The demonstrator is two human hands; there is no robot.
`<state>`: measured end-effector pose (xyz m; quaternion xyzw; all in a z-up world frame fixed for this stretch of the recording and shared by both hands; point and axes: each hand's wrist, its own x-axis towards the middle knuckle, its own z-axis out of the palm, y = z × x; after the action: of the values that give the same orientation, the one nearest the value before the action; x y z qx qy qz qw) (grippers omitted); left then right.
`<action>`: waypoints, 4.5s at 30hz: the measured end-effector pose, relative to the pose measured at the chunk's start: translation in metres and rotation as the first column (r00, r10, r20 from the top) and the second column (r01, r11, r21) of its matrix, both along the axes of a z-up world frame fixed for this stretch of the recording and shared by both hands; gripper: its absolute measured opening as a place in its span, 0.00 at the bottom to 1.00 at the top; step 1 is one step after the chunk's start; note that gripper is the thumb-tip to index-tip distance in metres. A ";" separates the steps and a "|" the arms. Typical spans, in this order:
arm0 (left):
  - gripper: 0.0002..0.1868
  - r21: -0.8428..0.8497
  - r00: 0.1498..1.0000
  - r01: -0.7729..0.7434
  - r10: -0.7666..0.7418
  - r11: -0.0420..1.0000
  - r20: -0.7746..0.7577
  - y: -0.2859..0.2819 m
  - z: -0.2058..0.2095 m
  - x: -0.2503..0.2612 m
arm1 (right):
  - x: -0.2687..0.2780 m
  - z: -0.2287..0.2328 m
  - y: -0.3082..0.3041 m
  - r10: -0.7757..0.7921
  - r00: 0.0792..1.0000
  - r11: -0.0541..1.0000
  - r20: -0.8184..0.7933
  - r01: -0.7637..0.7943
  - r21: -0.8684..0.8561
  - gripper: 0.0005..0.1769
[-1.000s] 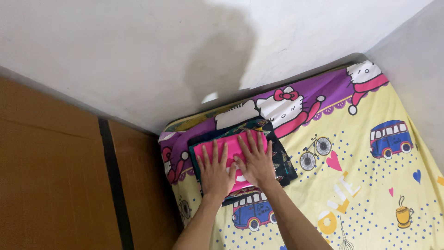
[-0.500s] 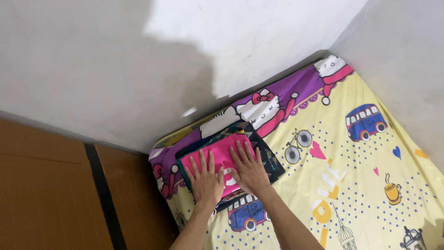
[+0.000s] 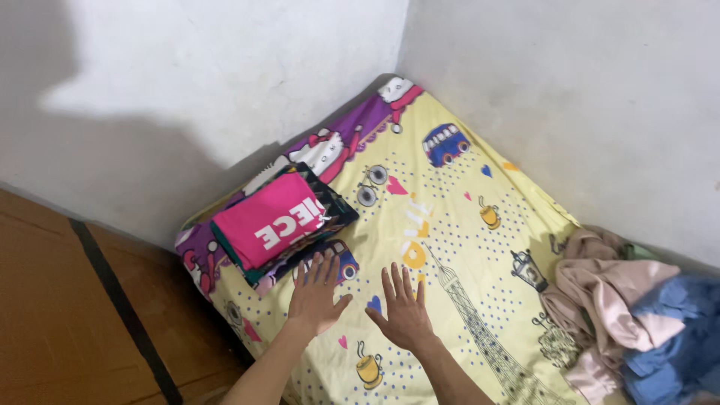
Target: The person folds several garments on a bed, including a pink t-shirt, a blue long-sleeved shirt, and a pink long-sleeved shirt. Each item is smoothed, folded into a compact rectangle, and stacked on the left side of the bed.
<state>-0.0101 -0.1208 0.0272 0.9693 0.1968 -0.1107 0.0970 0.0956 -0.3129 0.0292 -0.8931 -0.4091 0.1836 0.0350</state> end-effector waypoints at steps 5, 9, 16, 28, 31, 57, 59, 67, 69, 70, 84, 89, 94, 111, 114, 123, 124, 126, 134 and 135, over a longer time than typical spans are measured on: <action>0.50 -0.023 0.981 0.186 -0.185 0.982 0.057 -0.111 0.020 0.022 | -0.014 0.012 -0.109 -0.195 0.981 0.979 0.017 0.193 0.062 0.57; 0.50 -0.026 0.934 0.349 -0.346 0.937 0.090 -0.195 0.032 0.046 | -0.035 0.022 -0.197 -0.379 0.925 0.920 0.034 0.374 0.115 0.57; 0.49 -0.011 0.801 0.596 -0.594 0.803 0.069 -0.345 0.052 0.087 | -0.044 0.044 -0.340 -0.658 0.750 0.745 0.070 0.633 0.211 0.57; 0.43 -0.049 0.690 0.720 -0.706 0.693 0.159 -0.490 0.056 0.142 | -0.013 0.058 -0.477 -0.876 0.481 0.459 0.027 0.817 0.349 0.47; 0.43 -0.048 0.698 0.709 -0.691 0.703 0.190 -0.496 0.045 0.148 | 0.011 0.041 -0.488 -0.889 0.457 0.422 -0.021 0.838 0.347 0.44; 0.36 -0.542 0.934 0.352 -0.250 0.763 0.254 -0.438 0.000 0.189 | 0.103 0.000 -0.446 -0.760 0.566 0.260 -0.320 0.716 0.648 0.21; 0.37 -0.726 0.984 0.173 -0.083 0.666 0.158 -0.448 0.001 0.194 | 0.054 0.021 -0.431 -0.705 0.588 0.246 -0.395 0.726 0.642 0.19; 0.62 -0.983 0.929 -0.180 0.335 0.046 -0.154 -0.472 -0.003 0.153 | -0.121 0.042 -0.387 -0.436 0.623 0.290 -0.649 0.780 0.554 0.16; 0.60 -0.973 0.960 -0.075 0.280 0.217 -0.011 -0.465 -0.004 0.124 | -0.143 0.022 -0.387 -0.340 0.716 0.392 -0.609 0.697 0.601 0.15; 0.60 -0.954 0.967 -0.018 0.246 0.299 0.059 -0.461 -0.003 0.112 | -0.145 0.010 -0.390 -0.328 0.552 0.264 -0.766 0.833 0.487 0.15; 0.58 -0.881 0.942 0.240 -0.318 0.409 0.108 -0.391 0.037 -0.098 | -0.093 -0.147 -0.388 0.042 -0.118 -0.325 -0.992 0.937 -0.125 0.11; 0.52 -0.935 0.996 -0.084 0.003 0.345 -0.088 -0.363 0.018 -0.112 | -0.126 -0.086 -0.369 -0.095 0.175 -0.196 -0.980 0.962 0.190 0.11; 0.54 -0.971 0.917 -0.227 0.352 0.081 -0.185 -0.354 0.011 -0.075 | -0.196 0.000 -0.347 -0.182 0.317 0.012 -0.931 0.947 0.320 0.13; 0.40 -0.958 0.970 0.017 0.227 0.287 0.085 -0.255 0.028 -0.160 | -0.335 -0.015 -0.274 -0.123 0.415 0.565 -0.902 0.776 0.280 0.25; 0.40 -0.970 0.971 0.120 0.181 0.212 0.159 -0.224 0.053 -0.193 | -0.334 -0.018 -0.253 -0.402 0.539 0.497 -0.740 0.807 0.319 0.20; 0.44 -0.995 0.994 0.101 0.034 0.007 0.101 -0.153 0.090 -0.264 | -0.337 0.030 -0.178 -0.282 0.921 0.625 -0.268 0.388 0.677 0.41; 0.44 -0.996 0.996 0.093 0.018 -0.012 0.093 -0.145 0.092 -0.268 | -0.340 0.033 -0.170 -0.192 0.957 0.643 -0.219 0.292 0.708 0.42; 0.44 -0.994 0.994 0.104 -0.022 -0.034 0.105 -0.125 0.095 -0.277 | -0.345 0.037 -0.152 -0.195 0.955 0.684 -0.223 0.296 0.667 0.31; 0.38 -0.950 0.973 0.230 -0.026 0.210 0.229 -0.034 0.090 -0.276 | -0.362 0.066 -0.130 -0.264 0.898 0.671 -0.353 0.434 0.602 0.10; 0.37 -0.933 0.968 0.247 -0.037 0.261 0.247 -0.028 0.088 -0.274 | -0.361 0.070 -0.132 -0.341 0.805 0.657 -0.486 0.574 0.489 0.10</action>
<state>-0.2838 -0.1493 0.1154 0.7340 -0.0070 -0.1295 0.6666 -0.2653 -0.4452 0.0993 -0.8577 -0.1899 0.1817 0.4420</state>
